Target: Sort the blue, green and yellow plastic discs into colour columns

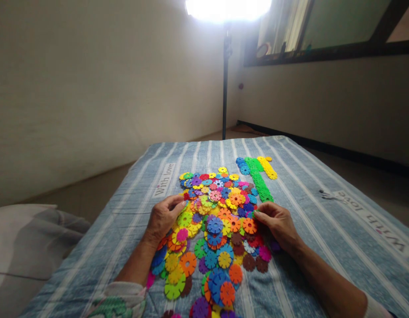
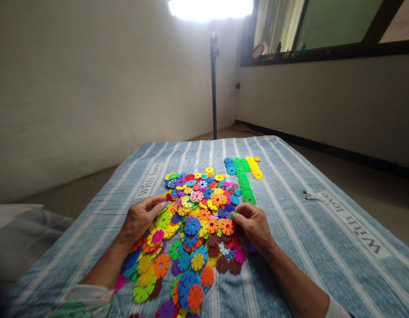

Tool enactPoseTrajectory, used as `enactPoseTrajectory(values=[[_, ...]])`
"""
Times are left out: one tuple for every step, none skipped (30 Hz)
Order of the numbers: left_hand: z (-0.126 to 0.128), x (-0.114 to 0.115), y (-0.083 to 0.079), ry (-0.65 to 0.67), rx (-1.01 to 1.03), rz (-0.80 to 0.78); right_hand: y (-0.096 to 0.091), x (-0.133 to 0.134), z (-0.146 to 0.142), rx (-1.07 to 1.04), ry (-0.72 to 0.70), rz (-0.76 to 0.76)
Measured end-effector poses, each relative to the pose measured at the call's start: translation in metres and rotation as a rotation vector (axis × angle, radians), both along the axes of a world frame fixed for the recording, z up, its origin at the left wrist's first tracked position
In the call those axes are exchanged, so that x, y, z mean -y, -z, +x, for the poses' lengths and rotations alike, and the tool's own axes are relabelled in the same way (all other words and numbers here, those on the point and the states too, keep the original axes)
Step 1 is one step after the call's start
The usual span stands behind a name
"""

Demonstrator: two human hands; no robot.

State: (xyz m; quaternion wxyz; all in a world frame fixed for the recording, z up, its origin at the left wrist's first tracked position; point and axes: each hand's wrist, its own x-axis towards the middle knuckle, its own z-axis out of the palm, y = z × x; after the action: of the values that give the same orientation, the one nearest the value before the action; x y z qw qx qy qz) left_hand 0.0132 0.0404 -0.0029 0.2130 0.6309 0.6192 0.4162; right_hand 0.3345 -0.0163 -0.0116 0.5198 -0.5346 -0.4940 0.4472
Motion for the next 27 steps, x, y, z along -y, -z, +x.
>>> enactPoseTrajectory(values=[[-0.0003,-0.0003,0.0002,0.000,-0.002,0.001,0.0002,0.0000,0.0001,0.001,0.000,0.002],[-0.0005,-0.0005,0.0003,-0.001,-0.003,0.003,0.0005,0.0000,0.0002,0.001,0.000,0.006],[-0.0006,-0.0005,0.0003,-0.002,-0.004,0.006,0.0007,0.0001,0.0003,0.001,0.001,0.009],[-0.0007,-0.0004,0.0002,-0.003,-0.003,0.007,0.0009,0.0001,0.0003,0.001,0.001,0.011],[-0.0006,-0.0002,0.0000,-0.004,-0.001,0.007,0.0010,0.0001,0.0004,0.000,0.003,0.012],[-0.0004,0.0001,-0.0004,-0.004,0.002,0.005,0.0010,0.0001,0.0004,-0.003,0.005,0.012],[-0.0002,0.0005,-0.0007,-0.005,0.004,0.004,0.0009,0.0001,0.0004,-0.007,0.005,0.010],[0.0000,0.0009,-0.0011,-0.005,0.005,0.002,0.0008,0.0001,0.0004,-0.012,0.005,0.009],[0.0002,0.0012,-0.0013,-0.004,0.005,0.000,0.0006,0.0000,0.0004,-0.017,0.003,0.007],[0.0002,0.0014,-0.0013,-0.004,0.005,-0.001,0.0004,0.0000,0.0004,-0.021,0.001,0.005],[0.0002,0.0014,-0.0011,-0.003,0.004,-0.002,0.0002,0.0000,0.0003,-0.022,-0.002,0.002],[-0.0001,0.0013,-0.0007,0.000,0.005,-0.005,-0.0001,0.0000,0.0003,-0.020,-0.003,0.001],[-0.0005,0.0010,-0.0001,0.003,0.007,-0.008,-0.0002,0.0001,0.0003,-0.016,-0.002,0.000],[-0.0010,0.0006,0.0006,0.005,0.009,-0.011,-0.0003,0.0002,0.0003,-0.012,0.000,0.001],[-0.0016,0.0002,0.0014,0.007,0.010,-0.013,-0.0002,0.0003,0.0003,-0.008,0.002,0.002],[-0.0022,-0.0002,0.0022,0.008,0.011,-0.014,0.0000,0.0003,0.0003,-0.006,0.002,0.004],[-0.0027,-0.0005,0.0028,0.009,0.012,-0.015,0.0003,0.0004,0.0003,-0.007,0.003,0.006],[-0.0031,-0.0008,0.0033,0.008,0.012,-0.014,0.0006,0.0004,0.0003,-0.011,0.001,0.009],[-0.0034,-0.0009,0.0035,0.008,0.013,-0.012,0.0008,0.0003,0.0003,-0.018,-0.002,0.011],[-0.0034,-0.0008,0.0035,0.008,0.014,-0.011,0.0010,0.0003,0.0003,-0.024,-0.005,0.011],[-0.0032,-0.0007,0.0033,0.008,0.015,-0.010,0.0010,0.0003,0.0002,-0.029,-0.007,0.011],[-0.0029,-0.0006,0.0030,0.008,0.016,-0.010,0.0008,0.0003,0.0001,-0.030,-0.007,0.009],[-0.0025,-0.0005,0.0026,0.007,0.016,-0.010,0.0004,0.0003,0.0000,-0.029,-0.008,0.006],[-0.0021,-0.0004,0.0023,0.005,0.015,-0.009,-0.0001,0.0004,-0.0002,-0.026,-0.007,0.002],[-0.0017,-0.0003,0.0021,0.004,0.014,-0.009,-0.0006,0.0005,-0.0003,-0.021,-0.004,-0.001],[-0.0015,-0.0003,0.0019,0.004,0.012,-0.008,-0.0011,0.0006,-0.0004,-0.016,-0.002,-0.001],[-0.0014,-0.0003,0.0019,0.005,0.011,-0.008,-0.0016,0.0007,-0.0005,-0.011,-0.001,0.000]])
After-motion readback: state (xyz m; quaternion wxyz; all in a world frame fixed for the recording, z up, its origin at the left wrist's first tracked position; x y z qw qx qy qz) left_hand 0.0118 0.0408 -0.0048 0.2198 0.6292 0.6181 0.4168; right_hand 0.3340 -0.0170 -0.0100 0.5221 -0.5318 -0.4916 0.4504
